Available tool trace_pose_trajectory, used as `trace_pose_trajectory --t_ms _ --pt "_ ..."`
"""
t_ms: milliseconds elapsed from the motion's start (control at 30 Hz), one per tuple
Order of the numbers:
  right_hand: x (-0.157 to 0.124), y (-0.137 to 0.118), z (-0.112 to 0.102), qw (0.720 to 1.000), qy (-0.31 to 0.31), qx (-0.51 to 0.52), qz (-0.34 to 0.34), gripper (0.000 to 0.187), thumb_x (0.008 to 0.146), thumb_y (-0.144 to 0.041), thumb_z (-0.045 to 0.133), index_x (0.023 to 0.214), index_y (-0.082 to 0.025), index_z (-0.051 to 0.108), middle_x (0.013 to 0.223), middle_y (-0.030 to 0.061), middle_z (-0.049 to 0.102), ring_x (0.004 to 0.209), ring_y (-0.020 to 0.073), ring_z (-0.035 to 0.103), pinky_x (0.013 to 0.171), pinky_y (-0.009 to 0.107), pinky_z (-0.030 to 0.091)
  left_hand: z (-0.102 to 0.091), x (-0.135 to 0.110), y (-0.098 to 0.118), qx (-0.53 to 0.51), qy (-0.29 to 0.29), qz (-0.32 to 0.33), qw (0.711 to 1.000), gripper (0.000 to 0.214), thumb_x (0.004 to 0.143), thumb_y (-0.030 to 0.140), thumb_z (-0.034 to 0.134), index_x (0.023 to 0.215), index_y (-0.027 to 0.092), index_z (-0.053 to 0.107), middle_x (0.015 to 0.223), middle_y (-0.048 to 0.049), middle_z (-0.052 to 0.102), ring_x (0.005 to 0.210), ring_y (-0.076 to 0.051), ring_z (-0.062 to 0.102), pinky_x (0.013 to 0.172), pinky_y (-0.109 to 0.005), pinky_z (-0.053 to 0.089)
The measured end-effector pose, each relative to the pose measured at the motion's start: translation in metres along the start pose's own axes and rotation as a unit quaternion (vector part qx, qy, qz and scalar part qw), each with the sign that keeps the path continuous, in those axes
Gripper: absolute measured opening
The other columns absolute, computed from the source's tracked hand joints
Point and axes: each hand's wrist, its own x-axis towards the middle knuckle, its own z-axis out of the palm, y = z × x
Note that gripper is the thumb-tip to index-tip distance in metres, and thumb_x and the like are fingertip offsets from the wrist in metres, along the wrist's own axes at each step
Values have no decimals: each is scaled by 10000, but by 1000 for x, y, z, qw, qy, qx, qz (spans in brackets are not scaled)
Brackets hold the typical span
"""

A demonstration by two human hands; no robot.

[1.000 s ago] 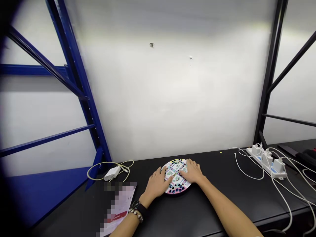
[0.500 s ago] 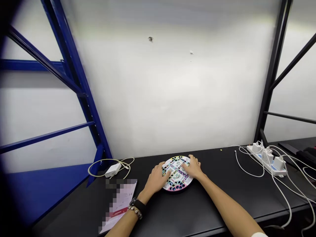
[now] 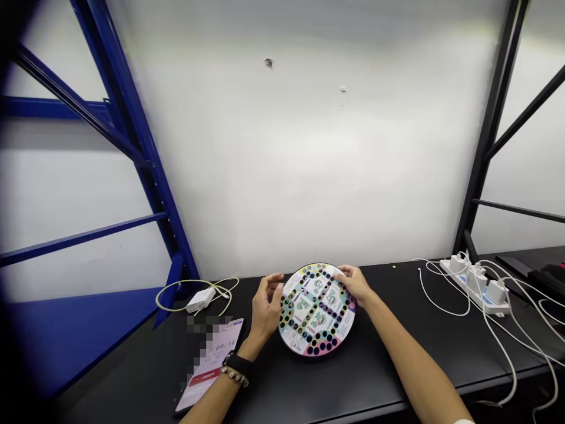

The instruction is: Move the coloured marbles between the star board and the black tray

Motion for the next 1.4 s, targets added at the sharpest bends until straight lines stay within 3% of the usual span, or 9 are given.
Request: trace_pose_trajectory --t_ms 167,267,333,467,633,767,900,1033,1400 --pt "1 -37 -35 967 203 95 -119 371 667 -466 721 875 -202 565 779 10 663 653 168 617 613 294 504 -3 2 -6 44 14 13 999 278 901 383 422 1055 192 554 1038 -72 636 872 -208 626 782 -362 515" --pt "2 -49 -60 917 321 22 -236 324 695 -449 687 825 -194 536 779 13 636 678 154 591 630 276 484 0 -1 -9 125 -49 17 991 231 872 337 477 1052 217 558 1058 -54 622 914 -216 616 811 -371 500" --pt "0 -52 -72 892 344 -78 -284 283 731 -430 648 826 -181 550 850 46 646 754 167 595 686 284 480 3 -5 -9 166 -92 29 981 217 860 297 494 1054 229 564 1080 -46 615 960 -218 610 845 -371 487" --pt "-6 -41 -76 861 278 -369 -210 154 773 -312 576 875 -195 581 958 62 652 838 189 595 749 296 440 8 -11 -3 216 -144 44 965 217 859 257 485 1058 236 570 1097 -47 619 1037 -227 584 882 -373 459" --pt "-9 -10 -54 778 60 -624 -36 120 703 -164 579 815 -206 584 905 43 641 865 199 573 683 271 351 8 -14 1 254 -191 10 948 264 858 275 475 1106 229 550 1152 -64 600 1086 -256 542 896 -410 429" --pt "-8 5 -41 768 -28 -638 45 42 738 -221 599 778 -209 594 869 42 642 812 203 583 671 285 349 10 -15 0 258 -208 1 943 284 869 312 460 1126 229 548 1179 -75 591 1108 -264 527 917 -413 416" --pt "-7 12 -29 794 10 -607 -25 250 879 -396 503 1040 -238 610 1081 76 618 999 242 559 787 334 390 11 -15 0 254 -209 14 944 307 863 326 472 1141 228 556 1193 -80 592 1119 -272 527 912 -412 420" --pt "-5 21 -14 796 -35 -602 -54 440 909 -496 454 1265 -253 543 1226 99 577 1160 286 483 947 416 348 11 -15 1 261 -210 14 942 318 854 325 482 1148 235 562 1206 -73 596 1126 -271 533 912 -410 423" --pt "-11 18 -9 800 -50 -597 -33 345 875 -491 509 1046 -232 661 918 67 672 913 236 601 747 304 387 15 -19 -19 302 -251 -28 919 532 859 427 478 1335 191 499 1354 -129 547 1245 -300 485 987 -430 392"
